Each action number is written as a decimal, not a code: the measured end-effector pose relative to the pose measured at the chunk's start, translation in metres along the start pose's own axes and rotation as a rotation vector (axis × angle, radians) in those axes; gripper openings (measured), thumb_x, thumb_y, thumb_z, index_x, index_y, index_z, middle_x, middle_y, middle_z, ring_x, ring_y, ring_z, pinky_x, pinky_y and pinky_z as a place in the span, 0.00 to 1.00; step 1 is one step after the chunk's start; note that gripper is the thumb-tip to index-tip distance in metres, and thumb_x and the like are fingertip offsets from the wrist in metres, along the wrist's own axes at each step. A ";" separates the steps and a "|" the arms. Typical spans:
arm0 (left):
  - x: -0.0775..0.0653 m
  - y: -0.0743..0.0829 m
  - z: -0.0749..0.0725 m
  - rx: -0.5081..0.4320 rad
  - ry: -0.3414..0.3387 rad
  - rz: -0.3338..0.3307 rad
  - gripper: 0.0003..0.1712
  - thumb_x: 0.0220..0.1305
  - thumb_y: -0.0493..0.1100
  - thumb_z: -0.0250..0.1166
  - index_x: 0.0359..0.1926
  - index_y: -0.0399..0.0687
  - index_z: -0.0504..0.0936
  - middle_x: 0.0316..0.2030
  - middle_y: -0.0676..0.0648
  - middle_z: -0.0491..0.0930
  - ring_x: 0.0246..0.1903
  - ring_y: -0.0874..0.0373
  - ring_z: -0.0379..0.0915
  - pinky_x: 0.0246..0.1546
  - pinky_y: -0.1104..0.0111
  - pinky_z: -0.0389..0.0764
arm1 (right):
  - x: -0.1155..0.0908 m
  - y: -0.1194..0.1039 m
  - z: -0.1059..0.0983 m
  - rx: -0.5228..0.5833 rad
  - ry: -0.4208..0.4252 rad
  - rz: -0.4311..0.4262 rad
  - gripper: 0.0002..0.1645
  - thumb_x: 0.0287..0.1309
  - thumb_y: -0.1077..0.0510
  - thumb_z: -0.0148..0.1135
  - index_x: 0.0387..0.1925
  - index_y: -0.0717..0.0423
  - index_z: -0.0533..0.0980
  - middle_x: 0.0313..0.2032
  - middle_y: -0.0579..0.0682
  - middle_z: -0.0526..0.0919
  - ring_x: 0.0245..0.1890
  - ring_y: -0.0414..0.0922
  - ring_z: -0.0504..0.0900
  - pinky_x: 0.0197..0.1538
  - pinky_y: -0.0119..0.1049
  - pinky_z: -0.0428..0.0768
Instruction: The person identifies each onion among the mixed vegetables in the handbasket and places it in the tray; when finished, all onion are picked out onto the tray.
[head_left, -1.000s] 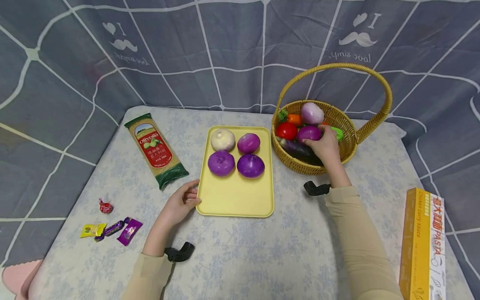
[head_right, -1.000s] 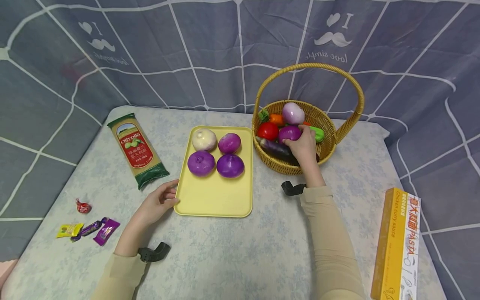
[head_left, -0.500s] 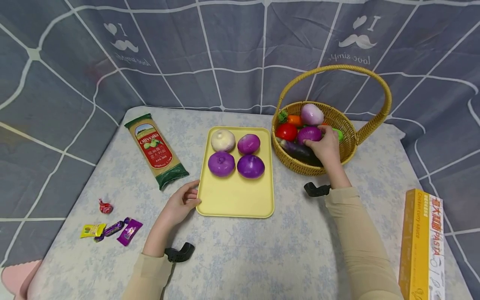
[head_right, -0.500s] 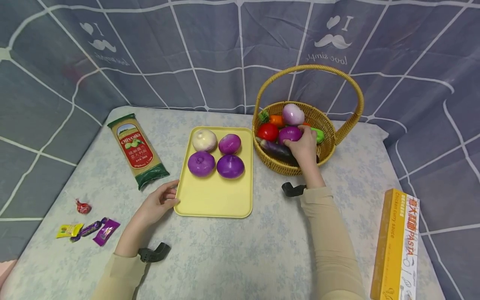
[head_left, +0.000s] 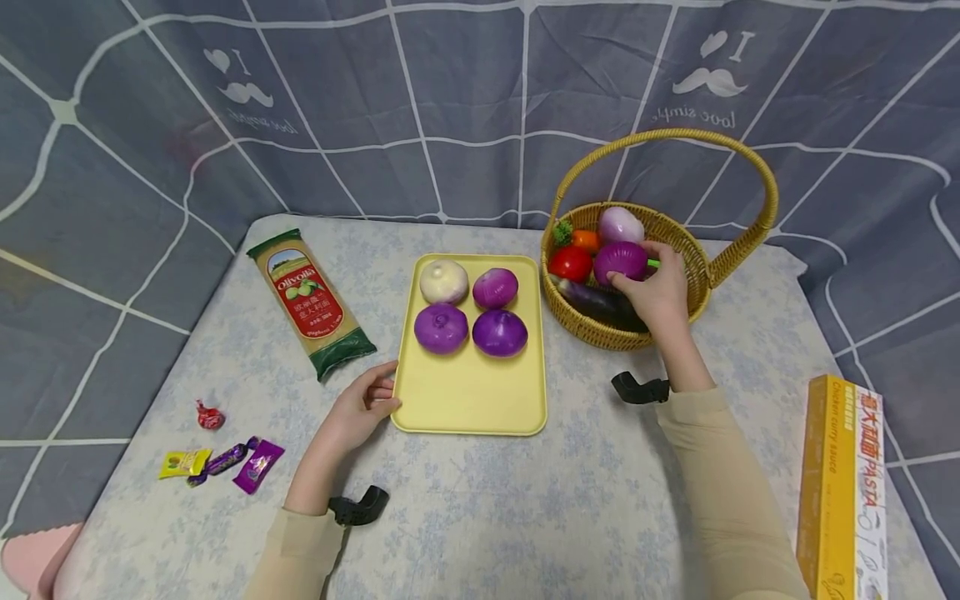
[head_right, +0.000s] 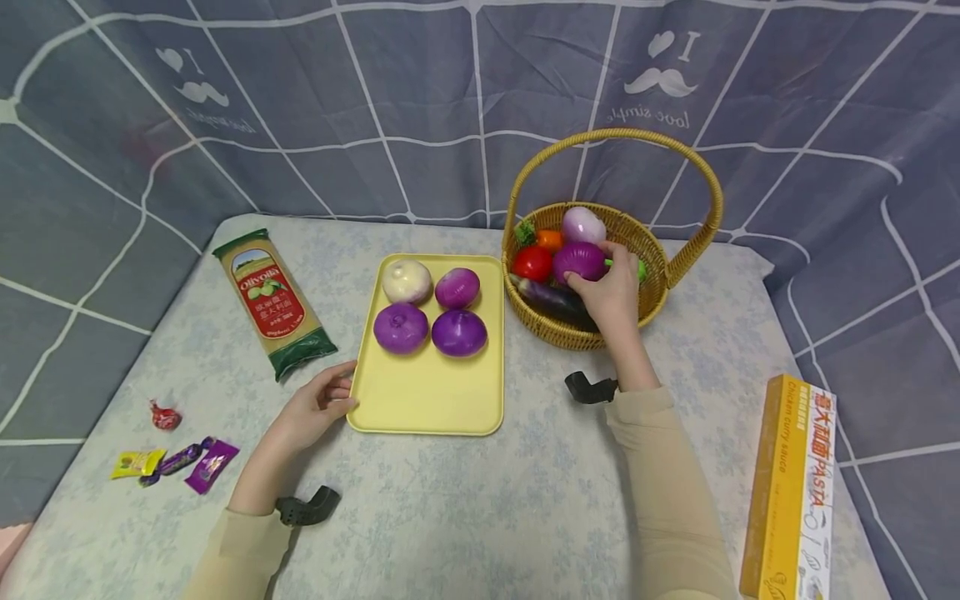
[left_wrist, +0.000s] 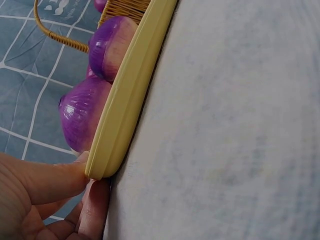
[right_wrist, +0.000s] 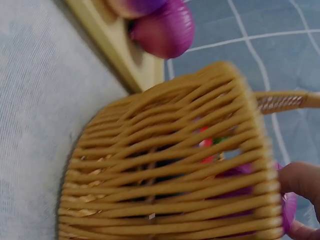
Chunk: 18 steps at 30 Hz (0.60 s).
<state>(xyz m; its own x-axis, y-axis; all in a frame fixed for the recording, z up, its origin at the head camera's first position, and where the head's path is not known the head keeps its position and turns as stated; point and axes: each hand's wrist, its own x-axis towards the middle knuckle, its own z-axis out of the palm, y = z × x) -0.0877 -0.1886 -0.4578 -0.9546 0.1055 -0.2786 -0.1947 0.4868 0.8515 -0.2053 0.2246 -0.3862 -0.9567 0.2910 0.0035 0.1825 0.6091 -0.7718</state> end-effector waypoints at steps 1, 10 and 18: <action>0.000 0.000 0.000 0.001 -0.001 0.002 0.33 0.66 0.31 0.60 0.71 0.39 0.63 0.51 0.36 0.74 0.50 0.47 0.73 0.44 0.74 0.77 | -0.003 -0.002 -0.001 0.015 0.000 -0.002 0.45 0.56 0.51 0.71 0.69 0.60 0.61 0.65 0.63 0.64 0.62 0.59 0.69 0.66 0.52 0.72; -0.001 0.002 0.000 -0.001 -0.005 0.007 0.33 0.67 0.31 0.60 0.71 0.38 0.63 0.51 0.36 0.74 0.49 0.49 0.72 0.43 0.75 0.77 | -0.035 -0.020 -0.007 0.187 -0.047 -0.027 0.44 0.56 0.49 0.71 0.69 0.57 0.61 0.64 0.58 0.67 0.60 0.53 0.73 0.63 0.47 0.76; 0.000 0.000 0.000 -0.004 -0.004 0.006 0.33 0.66 0.31 0.60 0.71 0.39 0.63 0.50 0.36 0.74 0.49 0.48 0.72 0.42 0.76 0.76 | -0.065 -0.034 0.010 0.323 -0.194 -0.077 0.42 0.55 0.53 0.72 0.67 0.59 0.62 0.61 0.58 0.69 0.58 0.51 0.75 0.64 0.45 0.76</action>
<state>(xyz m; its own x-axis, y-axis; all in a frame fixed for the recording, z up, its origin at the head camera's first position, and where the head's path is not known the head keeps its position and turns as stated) -0.0877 -0.1881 -0.4575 -0.9549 0.1113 -0.2753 -0.1902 0.4829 0.8548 -0.1516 0.1772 -0.3664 -0.9956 0.0894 -0.0276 0.0575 0.3512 -0.9345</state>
